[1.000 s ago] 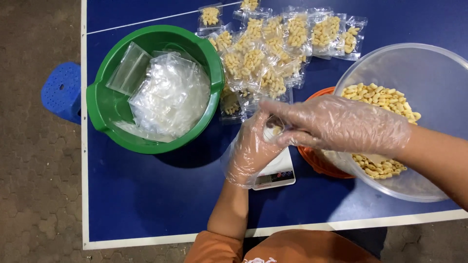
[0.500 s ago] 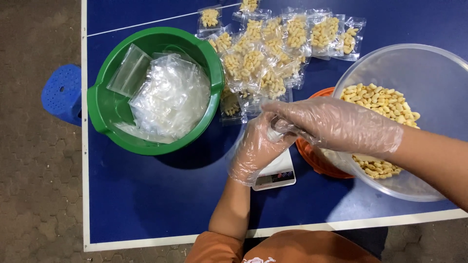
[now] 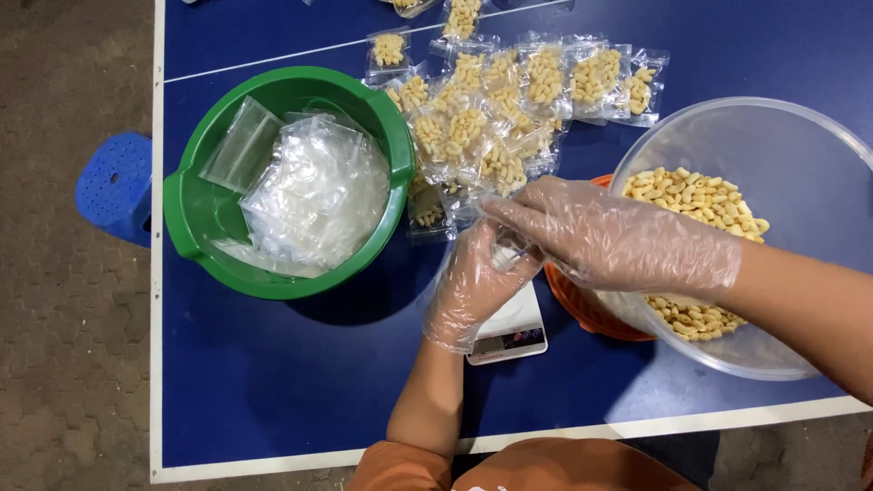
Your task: Packaging snacks into small plastic bags and weighing them on a digital scale.
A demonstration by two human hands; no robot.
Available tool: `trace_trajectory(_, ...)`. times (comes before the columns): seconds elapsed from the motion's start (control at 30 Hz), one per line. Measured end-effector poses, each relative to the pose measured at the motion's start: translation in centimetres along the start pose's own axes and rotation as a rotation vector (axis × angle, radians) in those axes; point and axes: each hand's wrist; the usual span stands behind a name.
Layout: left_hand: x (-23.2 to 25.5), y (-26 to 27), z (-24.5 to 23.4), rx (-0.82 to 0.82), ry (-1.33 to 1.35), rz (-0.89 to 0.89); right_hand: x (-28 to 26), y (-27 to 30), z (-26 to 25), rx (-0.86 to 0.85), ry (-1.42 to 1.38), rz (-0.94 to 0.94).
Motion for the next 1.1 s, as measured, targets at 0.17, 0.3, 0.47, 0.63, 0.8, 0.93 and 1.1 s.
trace_trajectory(0.17, 1.2, 0.4, -0.1, -0.046, 0.04, 0.044, -0.1, 0.9, 0.7, -0.003, -0.481, 0.316)
trace_trajectory(0.3, -0.4, -0.5, -0.1, 0.031, 0.031, 0.128, 0.4, 1.4, 1.2, 0.02, -0.302, 0.015)
trace_trajectory(0.47, -1.1, -1.6, -1.2, -0.157, 0.272, 0.333, -0.5, 0.8, 0.7, 0.01, -0.37, 0.092)
trace_trajectory(0.63, -2.1, -1.3, -0.9, -0.151, 0.157, 0.303, -0.1, 0.8, 1.2, -0.041, -0.115, -0.042)
trace_trajectory(0.8, -2.8, -0.5, -0.2, -0.141, 0.012, 0.269, -0.1, 0.8, 1.2, -0.095, 0.145, -0.177)
trace_trajectory(0.93, -4.1, 0.5, 0.4, -0.13, -0.138, 0.228, -0.2, 0.7, 1.3, -0.153, 0.124, -0.144)
trace_trajectory(1.1, -9.6, 0.2, 2.7, 0.201, -0.534, 0.574, -0.2, 0.0, 0.4, -0.221, 0.133, -0.171)
Point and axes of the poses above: each hand's wrist, its own y-axis away from the middle knuckle, its own z-axis out of the palm, x = y × z, and after that the axes turned 8 degrees about -z, right-handed
